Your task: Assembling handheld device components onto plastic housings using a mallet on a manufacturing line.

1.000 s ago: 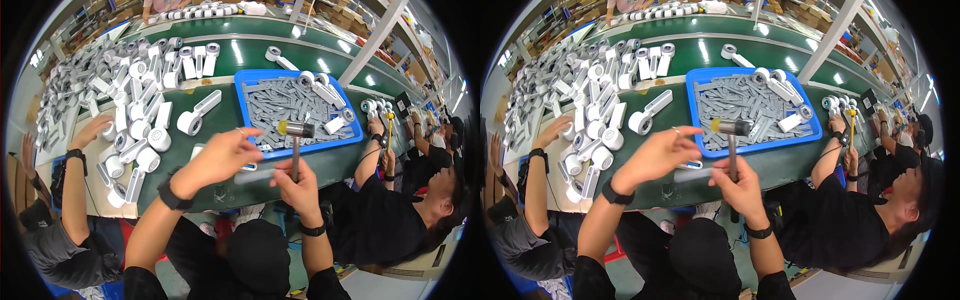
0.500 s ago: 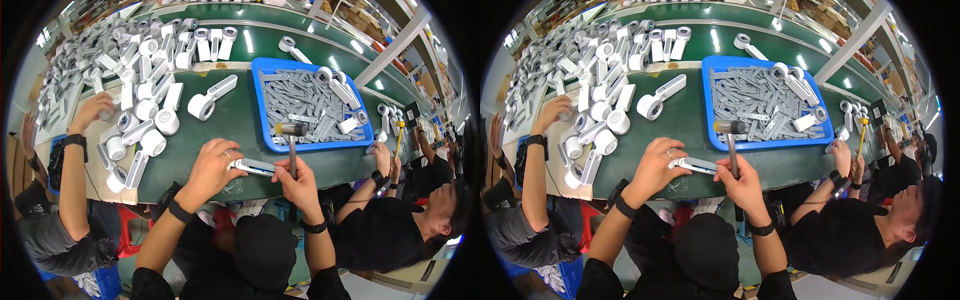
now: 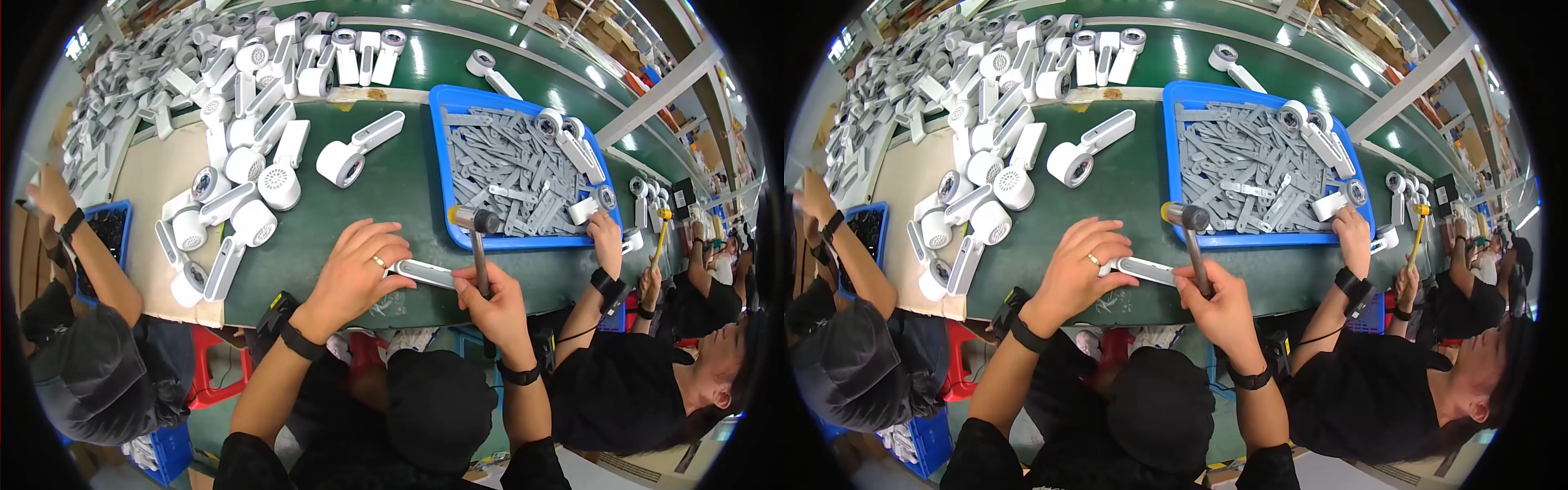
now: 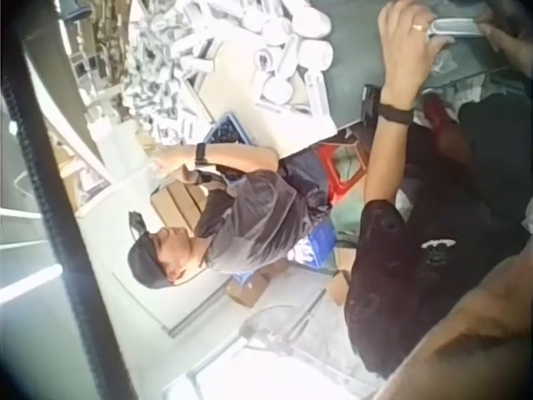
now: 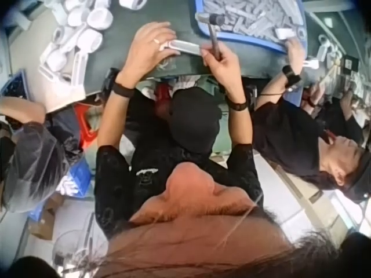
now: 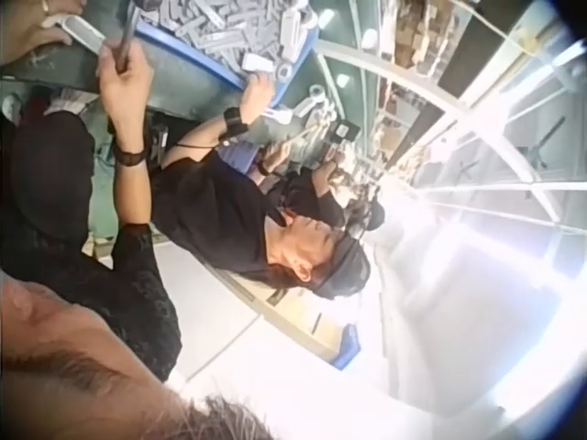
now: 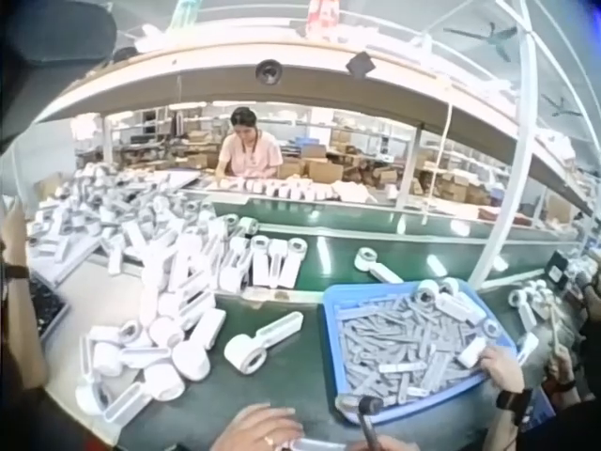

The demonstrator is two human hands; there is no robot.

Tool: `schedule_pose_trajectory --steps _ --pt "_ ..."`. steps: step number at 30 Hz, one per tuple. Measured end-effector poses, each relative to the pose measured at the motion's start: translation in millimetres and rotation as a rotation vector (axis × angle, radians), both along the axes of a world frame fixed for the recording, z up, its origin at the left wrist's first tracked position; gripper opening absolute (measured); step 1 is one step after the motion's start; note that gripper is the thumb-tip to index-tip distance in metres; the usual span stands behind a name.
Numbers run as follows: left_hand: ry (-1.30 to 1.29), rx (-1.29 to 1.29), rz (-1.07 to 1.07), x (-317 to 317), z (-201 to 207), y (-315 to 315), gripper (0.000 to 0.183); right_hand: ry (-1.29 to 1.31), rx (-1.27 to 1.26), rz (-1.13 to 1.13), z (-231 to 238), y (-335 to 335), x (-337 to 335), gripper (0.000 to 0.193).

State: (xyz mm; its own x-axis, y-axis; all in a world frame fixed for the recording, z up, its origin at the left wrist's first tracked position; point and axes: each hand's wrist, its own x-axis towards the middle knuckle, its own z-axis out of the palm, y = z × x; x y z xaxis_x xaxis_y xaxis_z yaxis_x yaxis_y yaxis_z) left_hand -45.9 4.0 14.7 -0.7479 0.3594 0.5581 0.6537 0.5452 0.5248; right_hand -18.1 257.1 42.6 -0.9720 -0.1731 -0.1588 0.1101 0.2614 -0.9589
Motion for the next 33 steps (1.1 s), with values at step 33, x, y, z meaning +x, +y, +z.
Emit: schedule_pose_trajectory --steps 33 --pt "0.26 -0.245 0.008 8 17 9 0.038 -0.409 -0.054 0.037 12 4 -22 0.028"
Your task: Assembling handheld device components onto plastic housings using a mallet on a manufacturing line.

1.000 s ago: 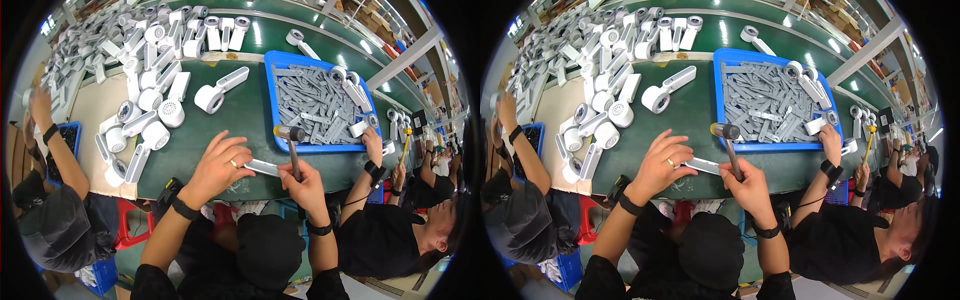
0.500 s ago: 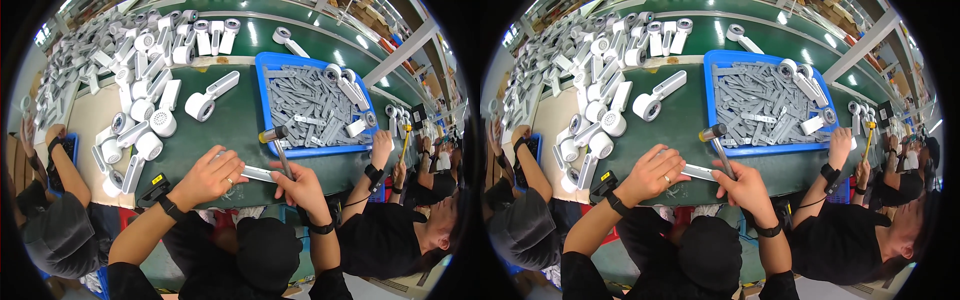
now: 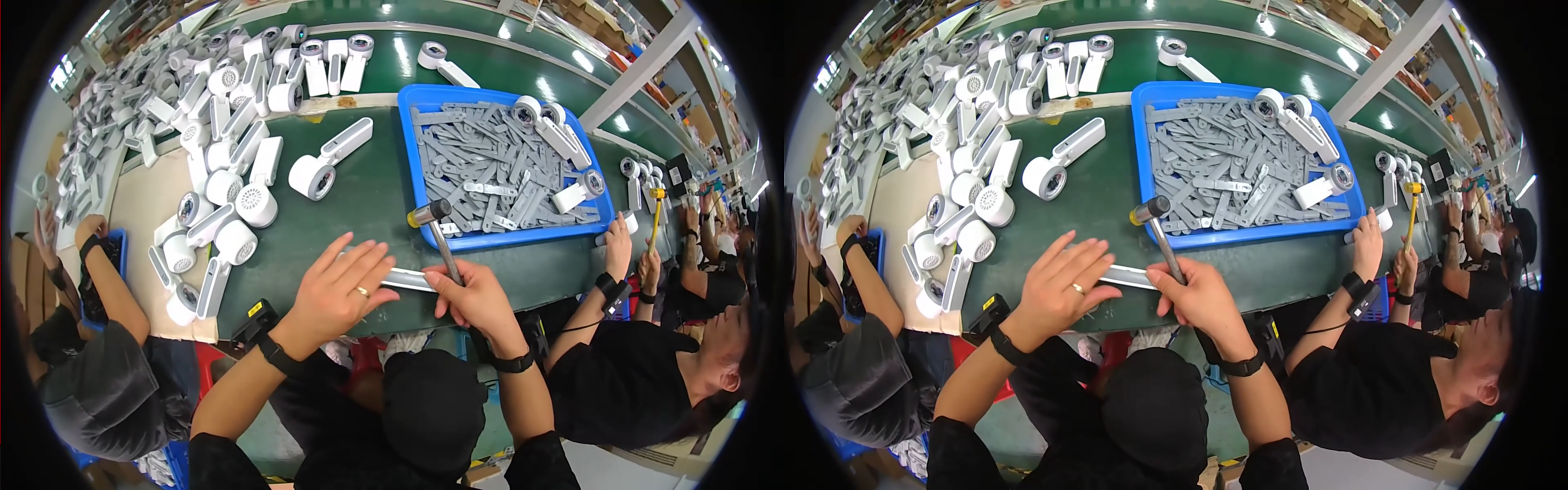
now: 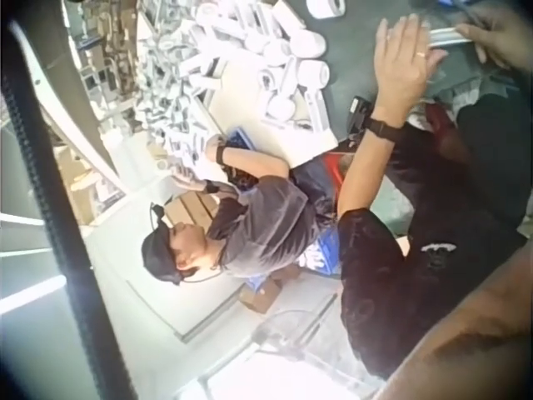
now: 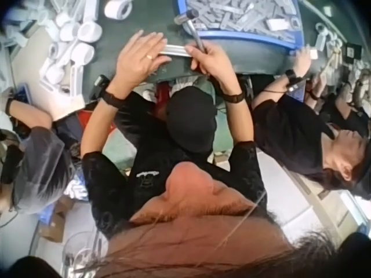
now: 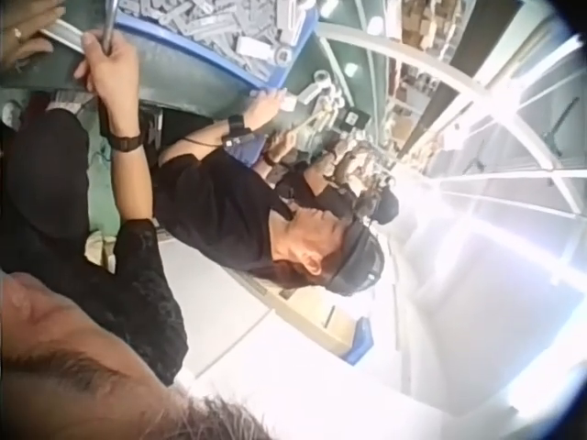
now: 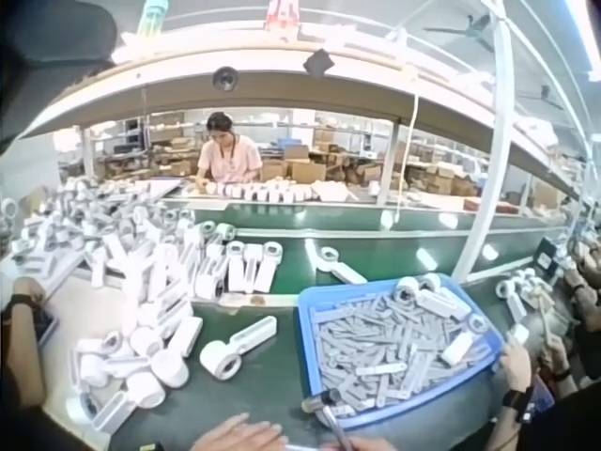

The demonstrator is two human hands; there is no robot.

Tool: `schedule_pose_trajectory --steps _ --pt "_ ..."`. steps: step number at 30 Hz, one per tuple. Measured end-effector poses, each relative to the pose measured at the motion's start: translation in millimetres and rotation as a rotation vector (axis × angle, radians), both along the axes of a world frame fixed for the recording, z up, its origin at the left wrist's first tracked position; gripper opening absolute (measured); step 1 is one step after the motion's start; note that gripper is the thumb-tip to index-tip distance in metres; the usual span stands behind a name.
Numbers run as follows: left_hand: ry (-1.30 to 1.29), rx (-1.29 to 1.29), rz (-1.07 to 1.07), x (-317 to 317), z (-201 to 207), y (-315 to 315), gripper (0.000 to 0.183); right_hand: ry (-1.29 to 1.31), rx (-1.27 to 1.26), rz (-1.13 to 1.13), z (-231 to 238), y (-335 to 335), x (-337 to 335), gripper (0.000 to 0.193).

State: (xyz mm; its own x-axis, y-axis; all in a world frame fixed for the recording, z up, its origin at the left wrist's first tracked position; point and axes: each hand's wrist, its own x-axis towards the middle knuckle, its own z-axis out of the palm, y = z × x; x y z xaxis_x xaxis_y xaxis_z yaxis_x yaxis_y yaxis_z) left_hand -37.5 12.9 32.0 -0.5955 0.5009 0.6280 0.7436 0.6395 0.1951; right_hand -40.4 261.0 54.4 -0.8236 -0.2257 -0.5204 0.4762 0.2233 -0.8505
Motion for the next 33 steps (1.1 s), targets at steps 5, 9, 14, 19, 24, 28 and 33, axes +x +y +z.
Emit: schedule_pose_trajectory --steps 5,9,14,19,24,28,33 --pt "-0.121 -0.028 -0.139 -1 -1 16 0.032 0.012 -0.023 -0.009 -1 3 4 0.029" --pt "-0.104 -0.05 -0.203 -7 0 16 0.026 0.082 0.045 -0.013 0 0 9 0.031" --pt "-0.072 0.005 -0.184 -4 -4 16 0.021 0.236 -0.125 -0.159 2 30 48 0.042" --pt "-0.053 0.025 -0.211 -9 -3 15 0.022 0.183 -0.046 -0.035 19 55 92 0.048" --pt "-0.062 0.023 -0.216 -10 -5 14 0.022 0.322 -0.092 0.031 34 50 104 0.047" --pt "-0.057 0.009 -0.215 -13 -4 17 0.022 0.229 0.037 0.074 10 40 94 0.047" --pt "-0.064 0.005 -0.214 -9 -3 14 0.022 0.38 0.014 -0.009 37 42 106 0.046"
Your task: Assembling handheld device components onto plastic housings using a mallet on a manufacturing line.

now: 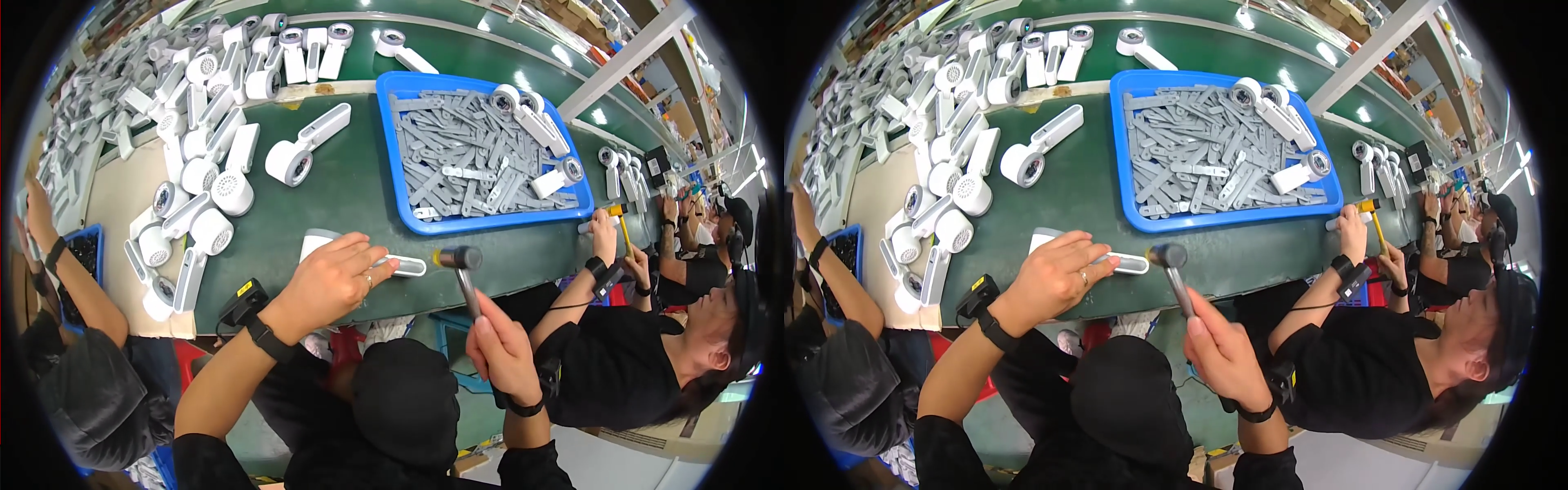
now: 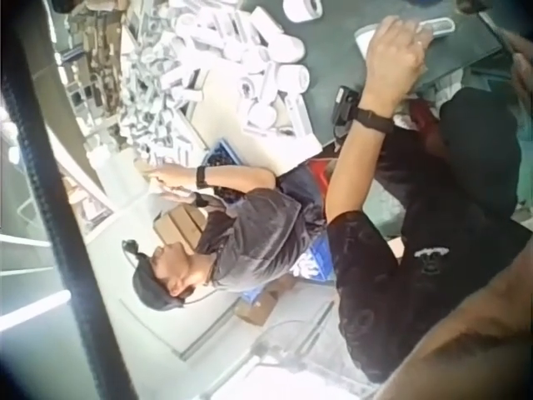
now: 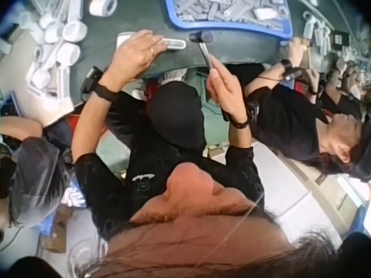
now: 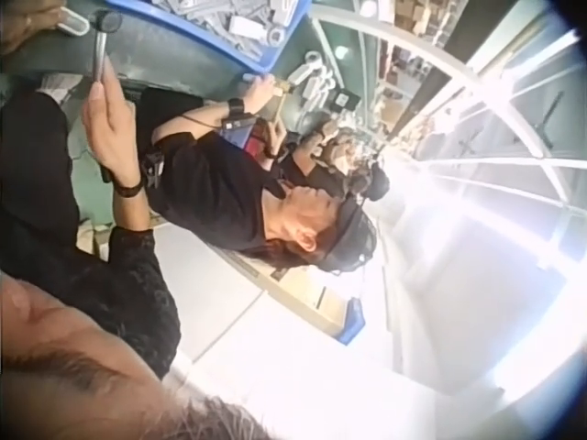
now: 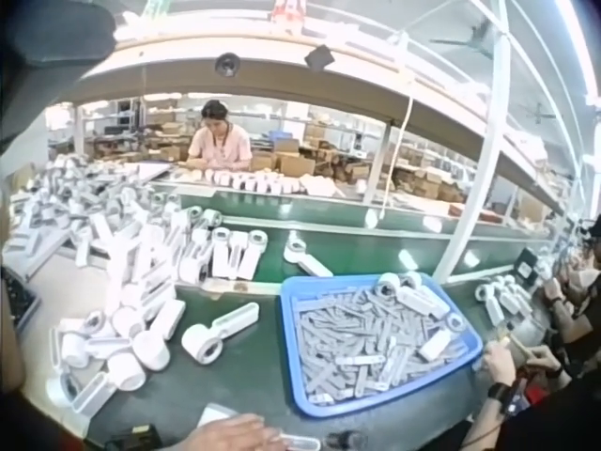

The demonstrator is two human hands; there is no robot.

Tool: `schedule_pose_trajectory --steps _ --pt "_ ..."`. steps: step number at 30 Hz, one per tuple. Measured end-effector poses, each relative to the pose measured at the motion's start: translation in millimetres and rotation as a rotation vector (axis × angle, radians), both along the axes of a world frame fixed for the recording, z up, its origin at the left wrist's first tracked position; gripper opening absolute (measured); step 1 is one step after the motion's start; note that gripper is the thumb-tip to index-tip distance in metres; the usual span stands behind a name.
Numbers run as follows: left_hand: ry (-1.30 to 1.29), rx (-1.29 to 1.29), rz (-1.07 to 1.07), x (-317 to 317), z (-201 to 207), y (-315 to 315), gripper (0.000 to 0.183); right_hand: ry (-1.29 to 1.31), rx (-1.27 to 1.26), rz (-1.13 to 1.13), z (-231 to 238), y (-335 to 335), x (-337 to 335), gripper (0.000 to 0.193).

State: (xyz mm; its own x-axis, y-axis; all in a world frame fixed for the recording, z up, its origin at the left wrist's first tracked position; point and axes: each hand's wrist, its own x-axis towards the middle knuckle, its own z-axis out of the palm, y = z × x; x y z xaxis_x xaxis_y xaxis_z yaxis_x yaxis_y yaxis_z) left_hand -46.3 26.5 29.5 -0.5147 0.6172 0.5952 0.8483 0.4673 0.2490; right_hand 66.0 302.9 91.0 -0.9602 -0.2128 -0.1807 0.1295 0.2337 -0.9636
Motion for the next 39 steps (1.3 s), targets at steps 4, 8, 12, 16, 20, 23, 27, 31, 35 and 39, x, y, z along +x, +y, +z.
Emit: schedule_pose_trajectory --steps 4,8,12,16,20,23,27,31,35,39 --pt "0.003 -0.02 0.011 2 -2 0 0.022 -0.164 0.15 0.009 -9 -5 -15 0.046" --pt "-0.004 0.003 0.019 2 -2 2 0.023 0.054 0.093 0.023 -5 -3 3 0.046" --pt "-0.01 -0.006 0.034 2 1 3 0.022 -0.096 0.338 0.035 4 -5 -10 0.049" --pt "0.003 -0.001 0.023 1 4 5 0.021 0.078 0.351 0.056 -21 -7 -4 0.049" --pt "0.004 0.021 0.047 2 2 3 0.019 0.028 0.174 -0.047 -22 -7 -9 0.05" --pt "-0.006 0.021 0.04 2 3 5 0.019 0.227 0.278 -0.142 -29 -18 -25 0.055" --pt "-0.025 0.011 0.04 4 4 4 0.019 0.682 0.345 -0.115 -67 -34 -65 0.049" --pt "-0.039 0.036 0.025 3 5 6 0.02 0.41 0.213 -0.137 -74 -47 -70 0.041" --pt "-0.026 0.023 0.01 3 2 2 0.02 0.312 0.274 -0.13 -69 -49 -67 0.038" --pt "-0.065 0.032 0.008 -1 5 3 0.019 0.343 0.283 -0.133 -70 -50 -69 0.035"
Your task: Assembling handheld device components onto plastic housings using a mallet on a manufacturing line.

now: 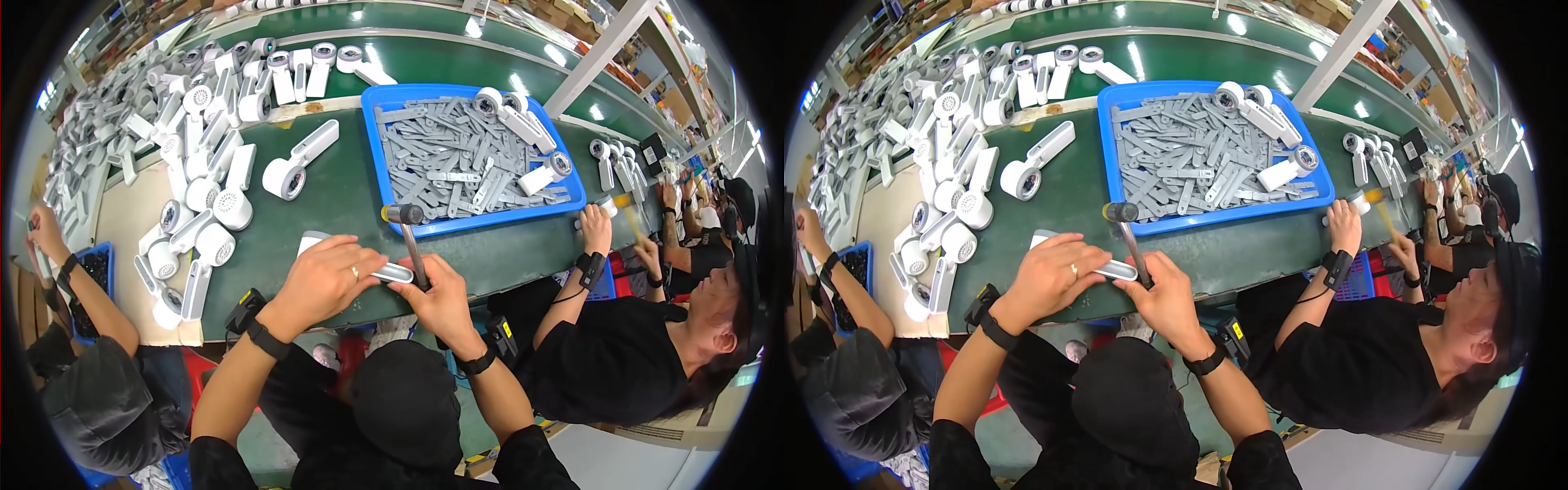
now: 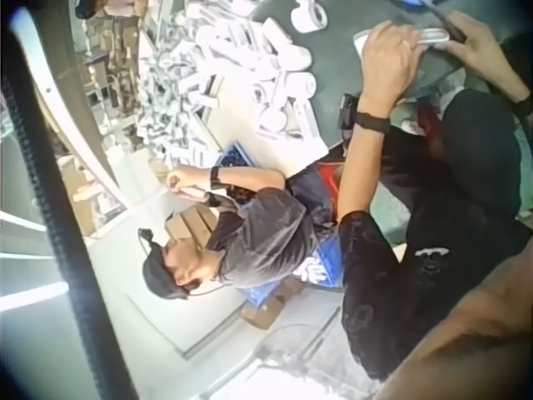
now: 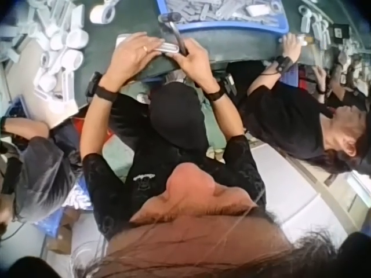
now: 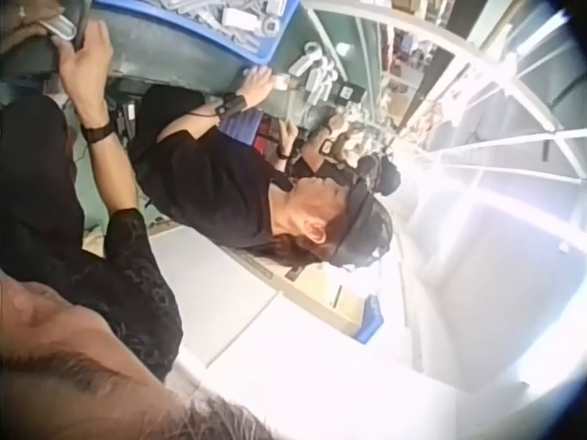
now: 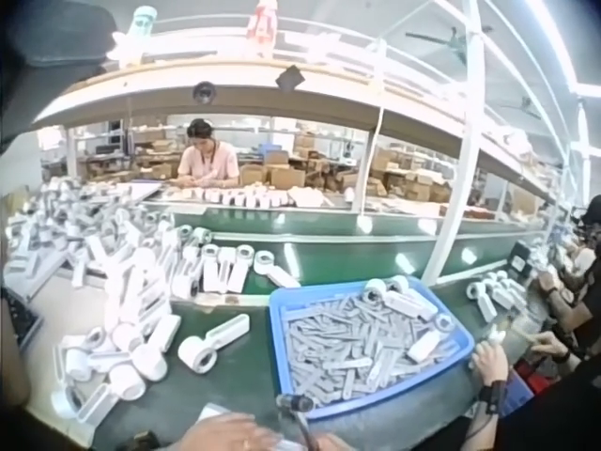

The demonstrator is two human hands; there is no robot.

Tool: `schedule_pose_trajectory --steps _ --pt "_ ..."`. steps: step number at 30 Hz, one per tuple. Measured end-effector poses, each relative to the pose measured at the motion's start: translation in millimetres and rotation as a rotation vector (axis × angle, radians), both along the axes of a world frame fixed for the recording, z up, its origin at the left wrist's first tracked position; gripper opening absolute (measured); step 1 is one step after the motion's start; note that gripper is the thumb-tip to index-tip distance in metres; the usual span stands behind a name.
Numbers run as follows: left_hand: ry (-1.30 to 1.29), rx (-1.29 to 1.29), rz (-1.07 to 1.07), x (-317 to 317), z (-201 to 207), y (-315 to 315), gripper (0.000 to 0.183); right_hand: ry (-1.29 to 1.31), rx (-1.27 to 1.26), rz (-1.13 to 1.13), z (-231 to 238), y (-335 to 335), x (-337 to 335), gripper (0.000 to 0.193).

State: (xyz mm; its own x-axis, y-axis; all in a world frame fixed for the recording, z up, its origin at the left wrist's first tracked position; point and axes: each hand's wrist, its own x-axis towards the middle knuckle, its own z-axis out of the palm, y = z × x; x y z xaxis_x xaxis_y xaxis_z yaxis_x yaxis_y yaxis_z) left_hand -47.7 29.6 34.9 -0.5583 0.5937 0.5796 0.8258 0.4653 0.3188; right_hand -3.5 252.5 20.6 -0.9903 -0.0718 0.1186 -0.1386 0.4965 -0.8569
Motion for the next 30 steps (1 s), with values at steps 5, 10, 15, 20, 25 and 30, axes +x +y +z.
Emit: schedule_pose_trajectory --steps 5,10,15,20,25,30 --pt "-0.183 -0.285 -0.098 -13 33 -3 0.024 0.244 -0.038 0.12 -16 7 -1 0.039" --pt "-0.088 -0.48 -0.138 -28 47 -26 0.022 -0.269 -0.519 0.041 -4 15 7 0.043" --pt "-0.036 -0.372 -0.085 -21 46 -46 0.033 -0.23 -0.545 0.036 -5 15 4 0.04" --pt "-0.169 0.098 0.554 41 16 -38 0.038 -0.252 -0.786 0.048 -8 25 2 0.047" --pt "-0.078 0.138 0.614 60 -21 -23 0.044 -0.353 -0.729 0.106 3 21 -1 0.046" --pt "-0.189 0.263 0.558 54 -27 -39 0.044 -0.396 -0.623 0.182 56 12 7 0.047"
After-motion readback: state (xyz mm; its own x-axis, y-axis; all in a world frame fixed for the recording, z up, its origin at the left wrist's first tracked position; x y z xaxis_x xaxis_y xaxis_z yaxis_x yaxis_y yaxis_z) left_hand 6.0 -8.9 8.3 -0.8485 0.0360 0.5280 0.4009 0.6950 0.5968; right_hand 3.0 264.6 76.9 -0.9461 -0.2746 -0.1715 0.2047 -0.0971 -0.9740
